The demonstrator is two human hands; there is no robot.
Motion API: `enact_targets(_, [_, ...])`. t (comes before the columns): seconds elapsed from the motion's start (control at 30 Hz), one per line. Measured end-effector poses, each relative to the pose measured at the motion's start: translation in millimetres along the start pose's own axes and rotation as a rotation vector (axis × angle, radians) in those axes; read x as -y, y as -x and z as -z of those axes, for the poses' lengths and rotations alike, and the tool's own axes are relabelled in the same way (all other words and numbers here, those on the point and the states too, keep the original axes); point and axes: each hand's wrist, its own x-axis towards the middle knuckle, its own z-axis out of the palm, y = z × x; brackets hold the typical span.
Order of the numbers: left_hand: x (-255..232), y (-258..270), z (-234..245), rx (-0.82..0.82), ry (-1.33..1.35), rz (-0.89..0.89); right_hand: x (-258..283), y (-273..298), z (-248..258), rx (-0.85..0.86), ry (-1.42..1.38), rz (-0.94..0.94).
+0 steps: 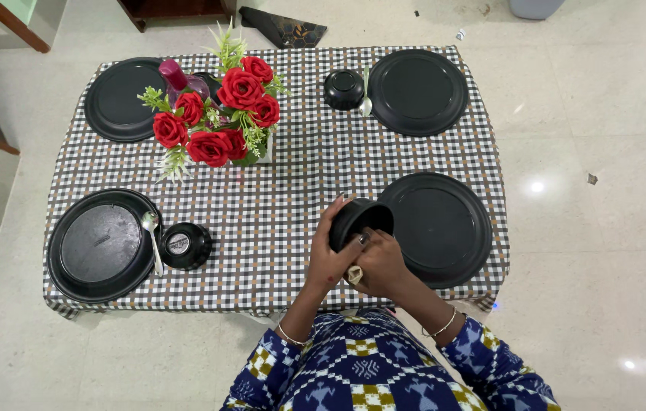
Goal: The person cleans black plates and bowls with a cloth while standing at a dining table.
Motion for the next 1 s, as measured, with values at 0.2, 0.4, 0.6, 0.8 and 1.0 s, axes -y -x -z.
enact_targets(0.2, [-1, -12, 9, -0.054, -0.068, 0.086, 9, 4, -8, -0.031, 0.0, -0.066])
enact_targets(0.4, [-14, -23, 9, -0.042, -0.109, 0.109, -14, 2, 9, 0.064, 0.174, 0.144])
enact_targets(0.6, [-35, -34, 3, 0.105, -0.317, 0.193, -31, 13, 15, -0.053, 0.354, 0.274])
enact_targets(0.8, [-8, -32, -16, 0.039, -0.184, 0.13, -46, 16, -3, -0.107, 0.328, 0.199])
enact_targets(1.0, [9, -24, -27, -0.045, -0.049, 0.152, -28, 9, -24, -0.181, 0.0, -0.143])
